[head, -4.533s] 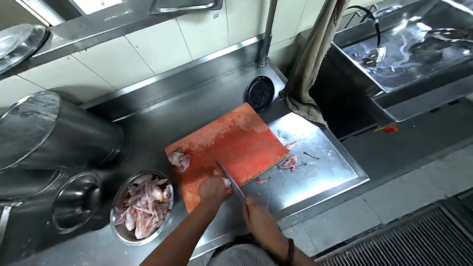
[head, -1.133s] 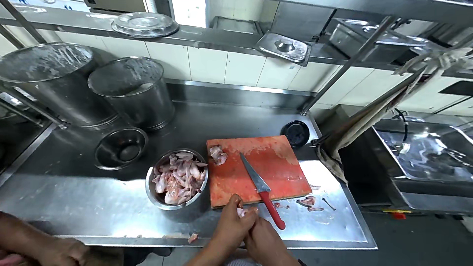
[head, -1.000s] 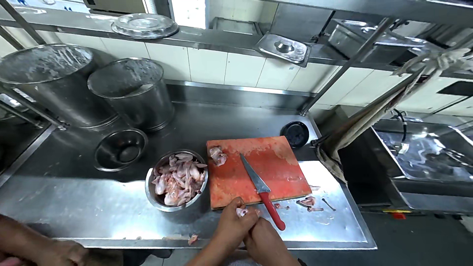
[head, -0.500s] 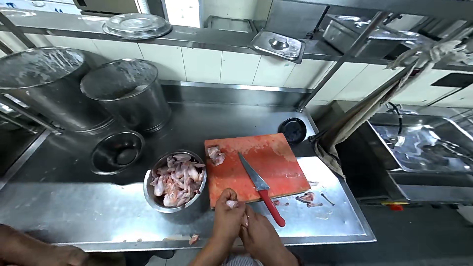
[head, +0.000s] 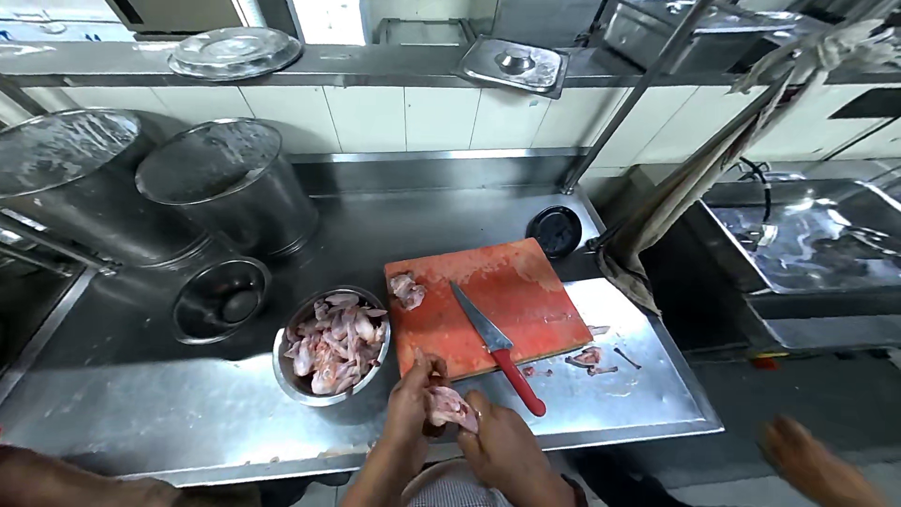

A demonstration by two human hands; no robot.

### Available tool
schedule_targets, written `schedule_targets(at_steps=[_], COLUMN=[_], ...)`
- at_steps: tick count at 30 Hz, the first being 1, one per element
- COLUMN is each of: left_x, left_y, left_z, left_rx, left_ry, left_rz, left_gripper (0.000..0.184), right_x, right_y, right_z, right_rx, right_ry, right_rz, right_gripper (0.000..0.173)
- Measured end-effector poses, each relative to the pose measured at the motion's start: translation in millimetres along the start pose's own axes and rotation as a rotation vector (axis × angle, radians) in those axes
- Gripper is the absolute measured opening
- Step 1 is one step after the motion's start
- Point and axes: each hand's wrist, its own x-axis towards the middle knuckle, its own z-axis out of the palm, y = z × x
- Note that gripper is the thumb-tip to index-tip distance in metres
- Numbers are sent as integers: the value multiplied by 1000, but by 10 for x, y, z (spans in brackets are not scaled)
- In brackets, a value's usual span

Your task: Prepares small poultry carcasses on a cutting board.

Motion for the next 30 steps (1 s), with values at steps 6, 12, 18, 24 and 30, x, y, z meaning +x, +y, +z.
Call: schedule_targets(at_steps=[6, 12, 18, 24, 30], left_x=[45, 236, 292, 266, 353], left_y=[3, -21, 97, 39, -19], left_z=[-81, -257, -316, -219, 72], left_rx=[-32, 451, 727, 1356, 1388], left_ry=[-131, -292, -322, -158, -309], left_rz=[48, 525, 755, 951, 1164], left_gripper=[61, 27, 27, 49, 61], right_x=[-33, 81, 115, 122, -37], right_y=[114, 407, 604, 507, 204], right_z=[114, -70, -227, -327, -778], right_rx=[-59, 579, 956, 502, 62], right_ry=[313, -104, -335, -89, -57], right_rz=[-106, -19, 42, -56, -86], right_gripper=[29, 47, 26, 34, 28])
